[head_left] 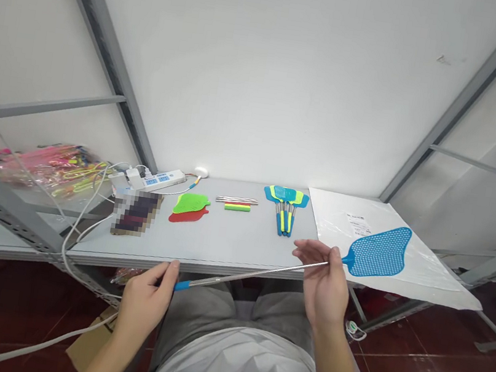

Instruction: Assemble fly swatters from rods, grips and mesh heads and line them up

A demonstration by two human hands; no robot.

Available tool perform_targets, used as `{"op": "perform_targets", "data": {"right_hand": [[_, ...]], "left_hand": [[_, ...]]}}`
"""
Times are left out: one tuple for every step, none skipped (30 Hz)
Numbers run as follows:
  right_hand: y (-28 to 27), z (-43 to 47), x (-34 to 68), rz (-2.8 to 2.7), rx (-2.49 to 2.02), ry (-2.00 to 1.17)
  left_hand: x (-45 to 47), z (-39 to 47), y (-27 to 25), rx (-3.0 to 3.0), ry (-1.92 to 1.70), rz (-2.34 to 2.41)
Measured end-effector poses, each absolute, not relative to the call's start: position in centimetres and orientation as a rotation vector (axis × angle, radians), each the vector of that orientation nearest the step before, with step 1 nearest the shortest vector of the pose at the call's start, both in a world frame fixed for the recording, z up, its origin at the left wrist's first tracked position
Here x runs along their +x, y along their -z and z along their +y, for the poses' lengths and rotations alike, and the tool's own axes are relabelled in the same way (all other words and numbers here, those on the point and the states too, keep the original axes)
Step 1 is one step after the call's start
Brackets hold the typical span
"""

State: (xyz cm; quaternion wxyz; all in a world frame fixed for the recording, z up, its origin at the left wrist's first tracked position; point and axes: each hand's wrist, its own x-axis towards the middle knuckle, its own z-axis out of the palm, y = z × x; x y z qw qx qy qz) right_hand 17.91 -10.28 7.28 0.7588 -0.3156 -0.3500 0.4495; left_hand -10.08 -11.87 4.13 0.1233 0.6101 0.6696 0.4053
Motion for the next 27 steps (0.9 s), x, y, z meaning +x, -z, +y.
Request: {"op": "perform_targets", "data": {"right_hand": [[-7.2, -10.5, 16.8, -0.812, -0.705, -1.003], [-7.1, -10.8, 15.7, -0.865, -0.724, -1.036], [-6.9, -11.2, 14.6, -0.908, -0.741, -1.078], [-6.7, -11.5, 13.6, -0.933, -0.739, -1.117], [-6.5, -11.8, 12.8, -0.957, -0.735, -1.147], [-6.3, -12.0, 12.2, -0.976, -0.73, -1.166], [-6.1, -12.1, 11.8, -0.989, -0.726, -1.178], [-5.9, -12.2, 11.7, -0.998, -0.725, -1.187], [-5.7, -12.1, 11.8, -1.006, -0.728, -1.198], [-5.6, -11.9, 12.0, -1.017, -0.73, -1.217], [-5.5, -11.7, 12.3, -1.03, -0.722, -1.249], [-5.4, -11.5, 12.7, -1.042, -0.698, -1.29], [-5.3, -11.2, 13.2, -1.046, -0.657, -1.33], [-5.3, -10.9, 13.6, -1.027, -0.612, -1.358], [-5.2, -10.7, 14.1, -0.977, -0.574, -1.36], [-5.2, -10.5, 14.7, -0.898, -0.56, -1.33], [-5.2, -10.2, 15.3, -0.804, -0.581, -1.266], [-5.2, -10.1, 15.9, -0.707, -0.635, -1.18], [-5.1, -9.9, 16.5, -0.617, -0.708, -1.087], [-5.1, -9.8, 17.1, -0.545, -0.779, -1.004], [-5.1, -9.7, 17.5, -0.496, -0.831, -0.942], [-5.1, -9.7, 17.6, -0.471, -0.858, -0.907], [-5.0, -9.8, 17.5, -0.47, -0.863, -0.893], [-4.9, -9.9, 17.2, -0.487, -0.858, -0.889], [-4.9, -10.1, 16.6, -0.513, -0.853, -0.887], [-4.8, -10.4, 15.7, -0.544, -0.858, -0.886], [-4.7, -10.8, 14.8, -0.573, -0.867, -0.884]], "left_hand": [[-9.7, -12.0, -4.2, 1.796, -1.177, 1.909], [-9.2, -12.2, -4.2, 1.82, -1.164, 1.856], [-8.7, -12.4, -4.2, 1.848, -1.14, 1.804], [-8.3, -12.5, -4.2, 1.874, -1.111, 1.762], [-8.0, -12.7, -4.2, 1.888, -1.085, 1.736], [-7.7, -12.9, -4.2, 1.891, -1.063, 1.721], [-7.5, -13.1, -4.3, 1.885, -1.049, 1.709], [-7.3, -13.2, -4.3, 1.875, -1.037, 1.697], [-7.2, -13.3, -4.3, 1.861, -1.024, 1.683], [-7.0, -13.3, -4.3, 1.842, -1.014, 1.667], [-6.9, -13.3, -4.3, 1.82, -1.003, 1.645], [-6.8, -13.3, -4.3, 1.797, -0.991, 1.617], [-6.6, -13.3, -4.2, 1.771, -0.982, 1.583], [-6.5, -13.2, -4.1, 1.746, -0.974, 1.546], [-6.4, -13.2, -4.0, 1.724, -0.968, 1.511], [-6.4, -13.1, -3.8, 1.706, -0.96, 1.485], [-6.4, -13.1, -3.7, 1.69, -0.956, 1.469], [-6.4, -13.0, -3.6, 1.675, -0.955, 1.462], [-6.5, -13.0, -3.6, 1.657, -0.955, 1.456], [-6.6, -13.0, -3.6, 1.636, -0.957, 1.449], [-6.7, -13.0, -3.6, 1.612, -0.964, 1.438], [-6.7, -12.9, -3.7, 1.591, -0.976, 1.428], [-6.7, -12.9, -3.9, 1.57, -0.998, 1.427], [-6.6, -12.9, -4.0, 1.548, -1.038, 1.438], [-6.4, -12.9, -4.3, 1.525, -1.096, 1.456], [-6.2, -12.8, -4.5, 1.502, -1.167, 1.473], [-6.0, -12.8, -4.7, 1.48, -1.235, 1.483]]}}
